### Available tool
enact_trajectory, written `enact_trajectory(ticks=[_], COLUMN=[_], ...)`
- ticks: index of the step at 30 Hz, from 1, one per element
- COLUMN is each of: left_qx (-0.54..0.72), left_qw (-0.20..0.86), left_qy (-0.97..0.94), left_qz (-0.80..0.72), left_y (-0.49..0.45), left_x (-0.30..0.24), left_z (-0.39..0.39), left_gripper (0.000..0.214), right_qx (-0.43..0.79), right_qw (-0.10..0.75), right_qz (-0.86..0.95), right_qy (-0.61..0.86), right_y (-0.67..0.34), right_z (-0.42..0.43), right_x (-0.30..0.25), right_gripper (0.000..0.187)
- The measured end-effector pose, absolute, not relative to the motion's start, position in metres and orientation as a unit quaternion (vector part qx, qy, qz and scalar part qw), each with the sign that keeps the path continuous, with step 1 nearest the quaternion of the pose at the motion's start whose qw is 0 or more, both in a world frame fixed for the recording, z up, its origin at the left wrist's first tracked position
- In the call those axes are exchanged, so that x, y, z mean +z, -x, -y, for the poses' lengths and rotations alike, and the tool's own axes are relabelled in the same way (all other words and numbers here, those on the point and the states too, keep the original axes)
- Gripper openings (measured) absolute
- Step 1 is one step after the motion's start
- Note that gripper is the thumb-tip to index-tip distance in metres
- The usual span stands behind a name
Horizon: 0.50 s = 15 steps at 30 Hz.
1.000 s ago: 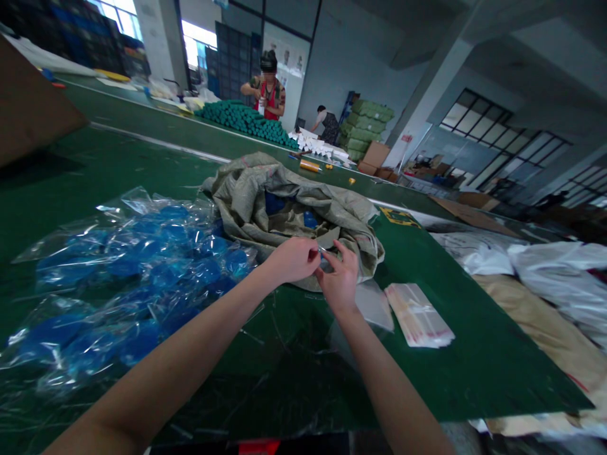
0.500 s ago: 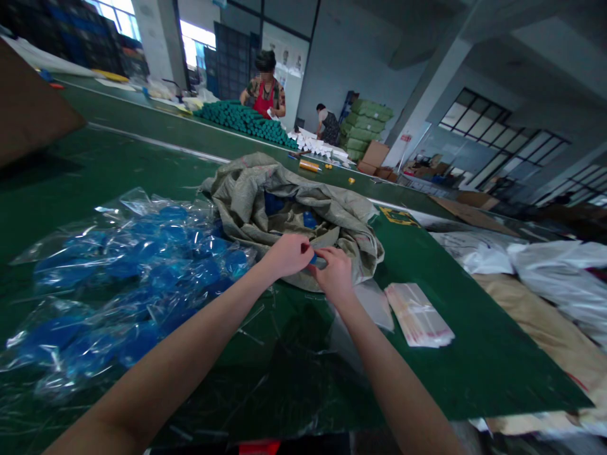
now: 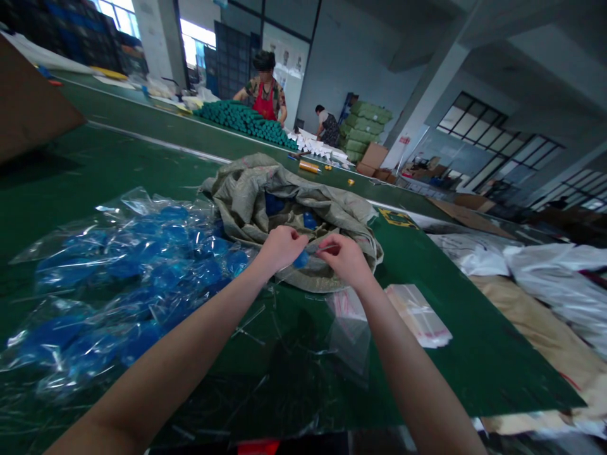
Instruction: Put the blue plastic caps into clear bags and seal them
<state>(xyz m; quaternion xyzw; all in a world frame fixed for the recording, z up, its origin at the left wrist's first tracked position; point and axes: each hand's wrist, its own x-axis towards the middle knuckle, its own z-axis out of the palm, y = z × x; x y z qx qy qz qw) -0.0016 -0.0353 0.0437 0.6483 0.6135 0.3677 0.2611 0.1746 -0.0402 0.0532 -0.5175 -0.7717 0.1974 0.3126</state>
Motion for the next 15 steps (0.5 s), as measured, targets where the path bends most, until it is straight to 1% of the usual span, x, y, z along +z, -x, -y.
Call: enact_trajectory(ticks=[3,5,10,15], left_qx=[0.377,0.38,0.386,0.392], left_qw=[0.273,0.273,0.271,0.271], left_qy=[-0.636,-0.635,-0.643,-0.65], left_qz=[-0.616,-0.614,-0.603,-0.592], left_y=[0.002,0.002,0.002,0.004], left_x=[0.044,0.043,0.04,0.038], left_z=[0.035,0.035,0.032,0.032], left_gripper=[0.028,0.028,0.028,0.029], right_qx=[0.138,0.129,0.188,0.259], right_qw=[0.303,0.296,0.293,0.298], right_qz=[0.739,0.715,0.68,0.689], right_qy=[0.585,0.62,0.645,0.608], right_y=[-0.172,-0.17,-0.169,-0.172], right_z=[0.039,0.038,0.027,0.019], right_x=[0.046,0.043,0.04,0.039], right_gripper=[0.024,0.024,0.032,0.03])
